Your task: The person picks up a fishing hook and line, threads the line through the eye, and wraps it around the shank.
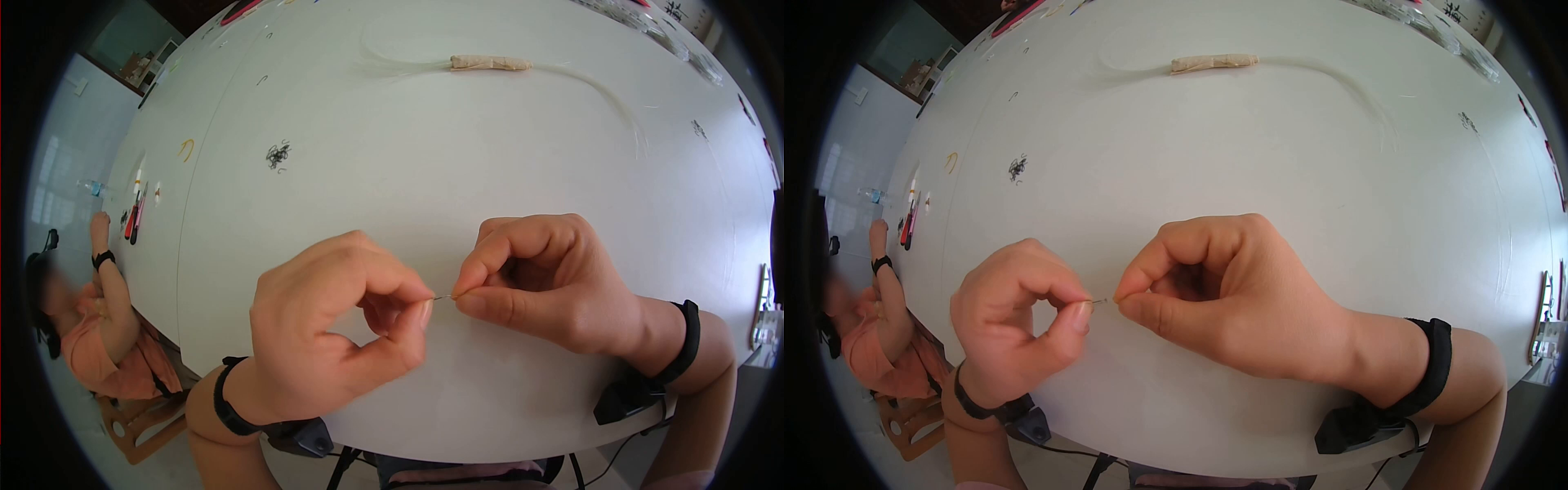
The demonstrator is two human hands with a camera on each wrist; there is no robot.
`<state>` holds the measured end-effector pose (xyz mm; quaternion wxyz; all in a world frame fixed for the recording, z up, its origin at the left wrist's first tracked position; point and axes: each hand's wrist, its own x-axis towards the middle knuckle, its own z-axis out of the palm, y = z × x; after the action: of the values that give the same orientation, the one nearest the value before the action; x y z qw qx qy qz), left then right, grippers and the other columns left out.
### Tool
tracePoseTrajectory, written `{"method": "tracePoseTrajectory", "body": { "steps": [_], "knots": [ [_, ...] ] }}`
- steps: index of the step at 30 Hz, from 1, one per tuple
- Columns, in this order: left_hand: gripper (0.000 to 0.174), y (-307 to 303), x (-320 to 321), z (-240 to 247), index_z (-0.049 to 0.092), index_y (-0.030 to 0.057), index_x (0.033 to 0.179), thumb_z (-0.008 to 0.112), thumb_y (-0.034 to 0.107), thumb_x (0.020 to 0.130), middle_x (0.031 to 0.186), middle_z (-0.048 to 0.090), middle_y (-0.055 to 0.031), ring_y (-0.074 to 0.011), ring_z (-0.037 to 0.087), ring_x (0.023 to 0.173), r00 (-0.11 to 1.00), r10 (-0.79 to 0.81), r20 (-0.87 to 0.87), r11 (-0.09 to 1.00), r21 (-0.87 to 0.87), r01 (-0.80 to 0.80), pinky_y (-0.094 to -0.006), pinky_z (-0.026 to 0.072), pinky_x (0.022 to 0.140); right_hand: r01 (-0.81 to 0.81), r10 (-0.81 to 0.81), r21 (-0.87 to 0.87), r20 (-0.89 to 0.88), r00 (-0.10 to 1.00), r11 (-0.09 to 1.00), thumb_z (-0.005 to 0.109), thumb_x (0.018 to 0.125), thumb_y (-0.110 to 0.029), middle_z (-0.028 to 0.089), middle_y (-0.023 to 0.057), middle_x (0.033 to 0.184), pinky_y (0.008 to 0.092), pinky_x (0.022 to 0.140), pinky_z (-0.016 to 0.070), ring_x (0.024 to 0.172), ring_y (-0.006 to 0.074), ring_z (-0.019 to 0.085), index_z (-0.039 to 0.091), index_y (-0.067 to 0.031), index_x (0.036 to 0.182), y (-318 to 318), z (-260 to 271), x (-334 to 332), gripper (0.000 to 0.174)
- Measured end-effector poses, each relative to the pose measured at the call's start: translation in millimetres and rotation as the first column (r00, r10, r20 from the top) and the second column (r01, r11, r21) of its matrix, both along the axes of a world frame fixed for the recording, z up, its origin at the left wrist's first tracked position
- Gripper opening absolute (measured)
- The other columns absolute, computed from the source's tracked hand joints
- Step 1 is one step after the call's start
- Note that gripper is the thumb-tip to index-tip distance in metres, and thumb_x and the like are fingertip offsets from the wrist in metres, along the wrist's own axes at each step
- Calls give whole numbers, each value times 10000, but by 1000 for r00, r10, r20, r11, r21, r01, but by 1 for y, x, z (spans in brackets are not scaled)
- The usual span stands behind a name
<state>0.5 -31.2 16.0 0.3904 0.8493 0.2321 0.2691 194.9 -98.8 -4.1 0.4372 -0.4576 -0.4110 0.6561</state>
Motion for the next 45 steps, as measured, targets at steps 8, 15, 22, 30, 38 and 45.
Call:
{"method": "tracePoseTrajectory", "body": {
  "steps": [8,15,22,30,38,45],
  "knots": [
    [53,-3,1,2,528,0,796,571,26,812,715,546,-44,-84,534,600,998,68,-16,845,-531,-66,-203,434,549,-37,34,80,45,998,996,634,798,37,586,11,768,188,630,403,715,52,526,640,13,861,0,0,-1,67],
    [100,1,-2,-3,572,-9,853,621,73,825,768,585,-18,-51,544,662,1000,22,16,711,-703,-4,-191,458,599,-15,15,22,-29,999,1000,636,805,17,599,15,788,181,638,406,723,43,524,635,8,850,-1,0,-1,46],
    [141,1,2,1,577,-27,878,609,108,850,763,585,-29,-58,537,639,1000,11,19,636,-772,8,-201,457,570,22,-24,-22,-85,996,1000,617,823,0,599,7,786,183,650,414,727,42,525,629,6,835,0,1,-2,18],
    [157,8,3,-1,580,-22,822,596,132,845,699,583,-65,-94,531,553,998,61,-31,439,-897,-55,-231,456,504,16,-17,-17,-61,998,1000,612,839,-48,616,17,778,189,631,439,711,49,542,627,16,865,1,0,1,71],
    [146,7,4,-3,556,-12,776,586,122,825,660,563,-69,-108,519,509,996,83,-18,446,-893,-53,-249,453,465,23,-24,-26,-33,999,999,618,843,-91,627,20,795,180,610,445,705,40,549,626,22,882,1,-1,2,119],
    [128,5,5,-4,531,-4,751,566,101,815,636,547,-69,-113,510,479,995,102,-15,492,-868,-64,-260,450,437,31,-32,-33,-27,999,999,624,838,-91,626,20,794,175,597,437,697,36,543,627,21,875,1,0,2,118]
  ]
}}
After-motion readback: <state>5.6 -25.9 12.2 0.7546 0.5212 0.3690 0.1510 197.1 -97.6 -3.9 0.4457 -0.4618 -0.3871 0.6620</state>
